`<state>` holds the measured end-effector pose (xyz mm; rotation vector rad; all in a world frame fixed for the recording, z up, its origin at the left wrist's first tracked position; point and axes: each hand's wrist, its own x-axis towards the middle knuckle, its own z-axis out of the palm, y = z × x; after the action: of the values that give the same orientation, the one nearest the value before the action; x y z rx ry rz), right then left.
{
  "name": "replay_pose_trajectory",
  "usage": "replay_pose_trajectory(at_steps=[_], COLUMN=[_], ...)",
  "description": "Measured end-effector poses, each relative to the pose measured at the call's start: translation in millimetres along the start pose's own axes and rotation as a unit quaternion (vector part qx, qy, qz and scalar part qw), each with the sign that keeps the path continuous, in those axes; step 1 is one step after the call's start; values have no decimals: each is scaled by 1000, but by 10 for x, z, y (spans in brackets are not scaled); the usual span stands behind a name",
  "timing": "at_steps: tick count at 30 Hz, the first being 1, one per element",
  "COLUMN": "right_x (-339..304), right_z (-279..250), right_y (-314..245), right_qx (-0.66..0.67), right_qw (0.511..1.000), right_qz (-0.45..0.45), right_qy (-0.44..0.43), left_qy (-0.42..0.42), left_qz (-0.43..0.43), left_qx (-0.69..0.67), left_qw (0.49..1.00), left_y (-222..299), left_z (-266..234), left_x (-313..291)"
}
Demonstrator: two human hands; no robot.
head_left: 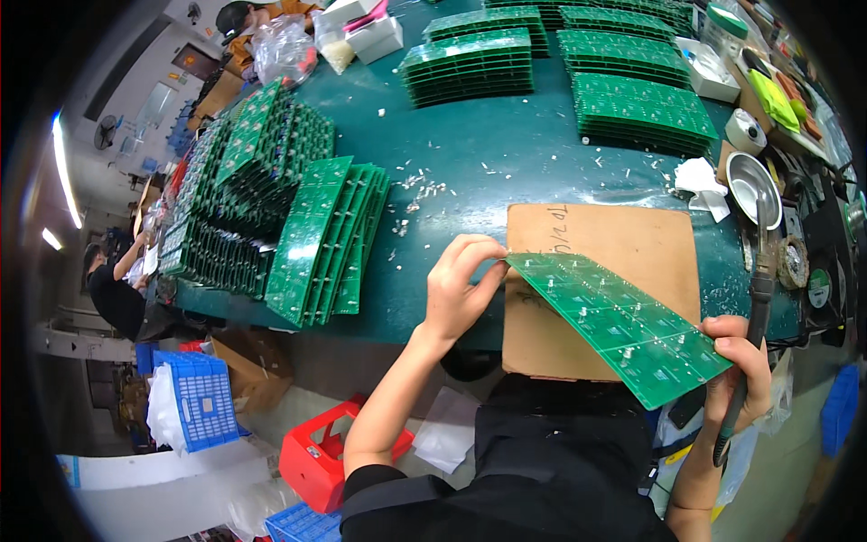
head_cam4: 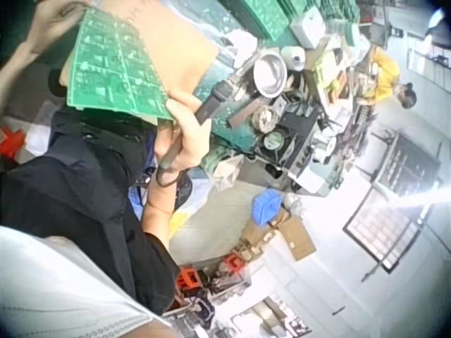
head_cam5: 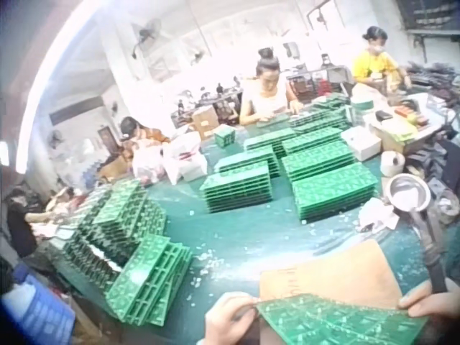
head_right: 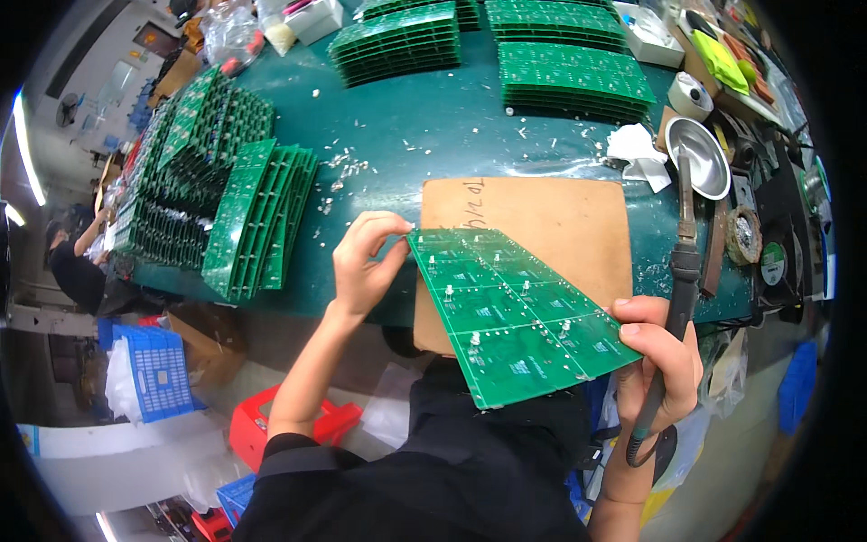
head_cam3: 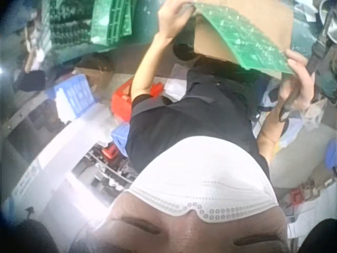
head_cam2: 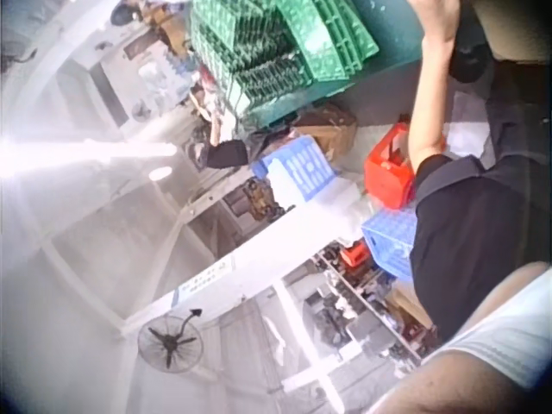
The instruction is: The person repeatedly places circuit boards onto a padded board and solders electronic components onto the boards using a soldering iron.
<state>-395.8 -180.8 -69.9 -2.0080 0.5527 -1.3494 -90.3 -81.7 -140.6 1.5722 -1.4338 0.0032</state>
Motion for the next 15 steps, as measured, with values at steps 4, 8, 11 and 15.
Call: replay_pose_trajectory(at_steps=[4,8,11,15], right_x=[63,52,87,107], right_z=[58,136,114,119], right_y=[-126,-215,-268,-277], right_qx=[-41,-52,-59,-41], right_qw=[997,996,996,997], right_qz=[-47,-54,-52,-41], right_qy=[-34,-42,-43,-60], left_qy=[0,-11,-9,-44], left_qz=[5,-5,-18,-44], left_qx=[7,23,25,33], left_qw=[1000,1000,999,998], left_y=[-68,-66,-19,26], left_z=[-5,-21,-10,-63], left_x=[-82,-128,-113,-100])
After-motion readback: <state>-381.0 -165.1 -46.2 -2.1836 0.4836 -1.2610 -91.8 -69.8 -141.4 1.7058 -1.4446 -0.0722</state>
